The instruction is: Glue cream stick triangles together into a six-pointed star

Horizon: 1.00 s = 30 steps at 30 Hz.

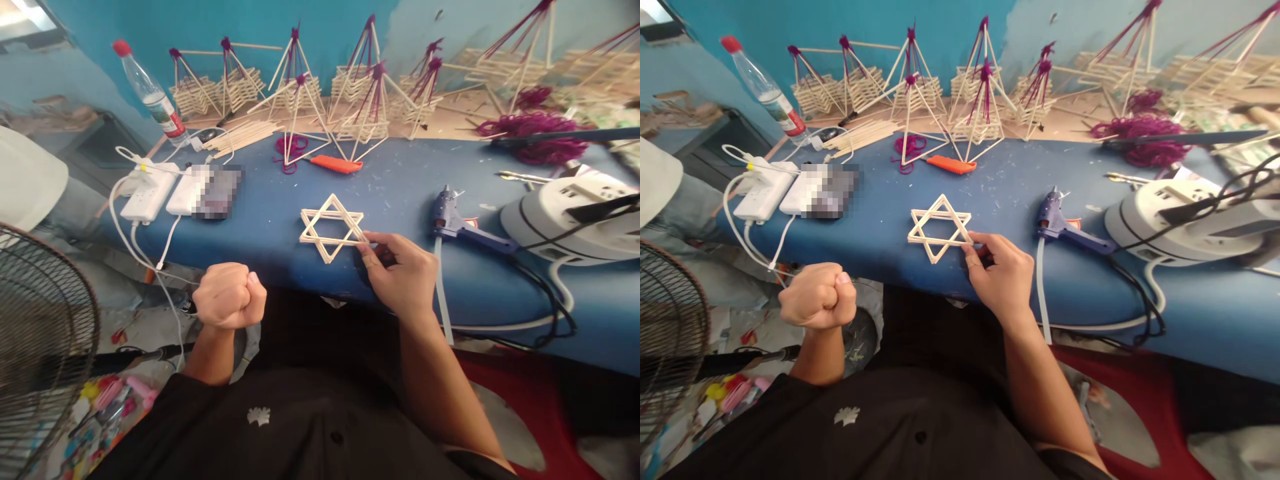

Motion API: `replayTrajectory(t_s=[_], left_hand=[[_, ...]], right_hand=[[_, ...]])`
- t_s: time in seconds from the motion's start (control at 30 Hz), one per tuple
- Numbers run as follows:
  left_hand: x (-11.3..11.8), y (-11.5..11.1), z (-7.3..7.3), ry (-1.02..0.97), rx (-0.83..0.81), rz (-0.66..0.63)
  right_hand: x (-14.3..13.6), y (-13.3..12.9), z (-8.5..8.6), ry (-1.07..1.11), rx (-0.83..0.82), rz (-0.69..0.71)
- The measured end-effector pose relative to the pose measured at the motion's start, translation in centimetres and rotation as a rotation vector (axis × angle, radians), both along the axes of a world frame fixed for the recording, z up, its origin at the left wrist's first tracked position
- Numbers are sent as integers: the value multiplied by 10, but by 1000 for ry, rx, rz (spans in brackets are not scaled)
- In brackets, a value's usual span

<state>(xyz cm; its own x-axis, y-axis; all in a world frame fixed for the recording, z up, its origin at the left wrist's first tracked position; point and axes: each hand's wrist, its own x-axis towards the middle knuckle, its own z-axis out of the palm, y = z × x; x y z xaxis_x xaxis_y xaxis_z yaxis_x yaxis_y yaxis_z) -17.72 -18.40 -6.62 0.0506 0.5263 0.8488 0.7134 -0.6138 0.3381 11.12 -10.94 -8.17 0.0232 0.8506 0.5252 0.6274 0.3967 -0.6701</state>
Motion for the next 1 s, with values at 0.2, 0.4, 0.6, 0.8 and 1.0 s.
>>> replayTrajectory(t_s=[0.2, 0.4, 0.6, 0.8, 1.0], left_hand=[[17, 6, 13, 30, 217, -88], [17, 7, 11, 85, 232, -79], [21, 12, 15, 202, 245, -72], [24, 12, 13, 245, 261, -66], [23, 11, 10, 250, 255, -56]], right_hand=[[1, 1, -1, -16, 5, 4], [0, 0, 0, -24, 11, -5], [0, 0, -1, -16, 2, -9], [0, 1, -1, -9, 13, -5], [0, 0, -1, -15, -3, -12]])
